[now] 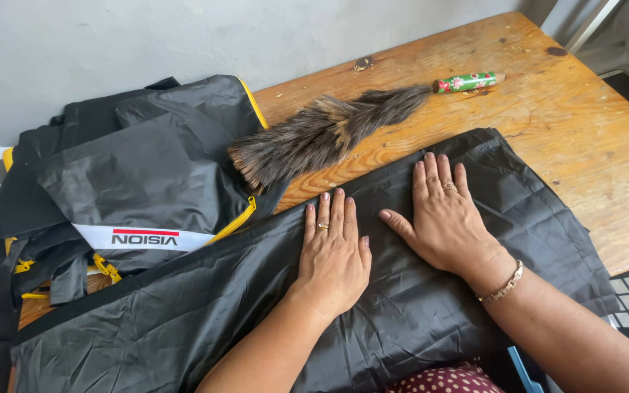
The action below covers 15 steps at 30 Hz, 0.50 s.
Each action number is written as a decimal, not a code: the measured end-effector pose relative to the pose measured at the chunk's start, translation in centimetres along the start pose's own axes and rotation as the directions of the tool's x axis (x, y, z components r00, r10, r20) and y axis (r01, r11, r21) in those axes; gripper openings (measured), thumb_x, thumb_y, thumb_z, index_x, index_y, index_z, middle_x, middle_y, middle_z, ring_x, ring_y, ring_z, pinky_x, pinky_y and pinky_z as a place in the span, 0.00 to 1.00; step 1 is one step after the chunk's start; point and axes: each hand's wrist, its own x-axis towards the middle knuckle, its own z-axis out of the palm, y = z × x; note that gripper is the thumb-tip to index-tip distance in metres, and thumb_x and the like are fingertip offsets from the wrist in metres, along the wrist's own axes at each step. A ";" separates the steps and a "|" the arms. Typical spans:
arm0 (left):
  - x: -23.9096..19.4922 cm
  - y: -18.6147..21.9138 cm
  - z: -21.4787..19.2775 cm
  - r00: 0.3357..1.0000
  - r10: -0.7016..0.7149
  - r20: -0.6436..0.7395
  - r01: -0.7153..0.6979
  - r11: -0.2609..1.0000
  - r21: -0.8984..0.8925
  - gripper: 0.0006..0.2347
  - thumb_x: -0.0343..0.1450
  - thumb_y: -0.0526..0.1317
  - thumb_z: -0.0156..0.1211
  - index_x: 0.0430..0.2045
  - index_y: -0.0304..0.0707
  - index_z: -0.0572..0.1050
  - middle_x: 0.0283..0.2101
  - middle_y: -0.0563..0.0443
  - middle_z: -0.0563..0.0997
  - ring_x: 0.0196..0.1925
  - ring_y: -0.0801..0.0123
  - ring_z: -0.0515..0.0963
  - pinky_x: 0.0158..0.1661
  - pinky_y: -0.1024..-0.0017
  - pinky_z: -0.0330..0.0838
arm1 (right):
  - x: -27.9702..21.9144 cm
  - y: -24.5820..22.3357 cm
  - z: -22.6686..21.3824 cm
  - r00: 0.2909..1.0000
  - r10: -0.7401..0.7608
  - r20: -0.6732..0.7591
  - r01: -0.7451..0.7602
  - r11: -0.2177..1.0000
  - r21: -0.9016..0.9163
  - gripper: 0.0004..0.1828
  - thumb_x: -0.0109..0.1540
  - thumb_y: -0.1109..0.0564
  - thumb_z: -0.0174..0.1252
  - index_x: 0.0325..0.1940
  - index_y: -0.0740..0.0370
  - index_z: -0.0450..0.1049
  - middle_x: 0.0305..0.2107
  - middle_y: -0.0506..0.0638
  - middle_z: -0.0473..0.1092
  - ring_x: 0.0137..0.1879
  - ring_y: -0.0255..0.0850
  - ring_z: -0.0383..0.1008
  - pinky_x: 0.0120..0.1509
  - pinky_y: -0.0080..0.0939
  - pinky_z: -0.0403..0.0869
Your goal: The person folds a large black plastic bag on a wooden table. They smooth the bag flat, fold it in half lengthwise, and then fold it again to create a compact rectangular shape.
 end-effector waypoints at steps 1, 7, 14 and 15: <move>0.0 0.0 -0.1 1.000 0.000 0.001 0.000 1.000 -0.001 0.28 0.78 0.44 0.28 0.71 0.21 0.47 0.76 0.24 0.44 0.79 0.35 0.38 0.72 0.43 0.27 | -0.4 -0.5 -0.6 1.000 0.001 0.002 -0.001 1.000 0.000 0.59 0.66 0.17 0.33 0.77 0.74 0.51 0.75 0.69 0.50 0.82 0.60 0.42 0.85 0.60 0.37; 0.0 -0.1 0.0 1.000 0.008 0.029 -0.008 1.000 -0.007 0.30 0.76 0.44 0.39 0.71 0.21 0.47 0.77 0.25 0.42 0.79 0.35 0.36 0.73 0.42 0.27 | -1.6 -2.5 -0.2 0.875 -0.458 -0.159 0.484 0.839 0.249 0.50 0.65 0.23 0.44 0.78 0.62 0.54 0.74 0.58 0.54 0.81 0.54 0.46 0.83 0.59 0.41; 0.1 0.1 -0.2 1.000 -0.002 0.020 0.002 1.000 0.001 0.28 0.77 0.44 0.28 0.71 0.21 0.47 0.76 0.25 0.43 0.79 0.36 0.38 0.72 0.42 0.26 | -0.4 -0.4 -0.6 0.993 -0.097 -0.069 0.101 0.993 0.057 0.52 0.67 0.23 0.38 0.77 0.70 0.55 0.74 0.66 0.54 0.82 0.58 0.45 0.84 0.58 0.40; 0.1 0.1 -0.2 1.000 0.001 0.018 -0.001 1.000 -0.003 0.28 0.77 0.44 0.29 0.71 0.21 0.46 0.76 0.24 0.43 0.79 0.35 0.38 0.72 0.42 0.26 | -0.7 -0.6 -0.8 0.977 -0.165 -0.138 0.175 0.982 0.069 0.53 0.67 0.23 0.42 0.76 0.72 0.56 0.73 0.68 0.55 0.81 0.60 0.46 0.84 0.59 0.41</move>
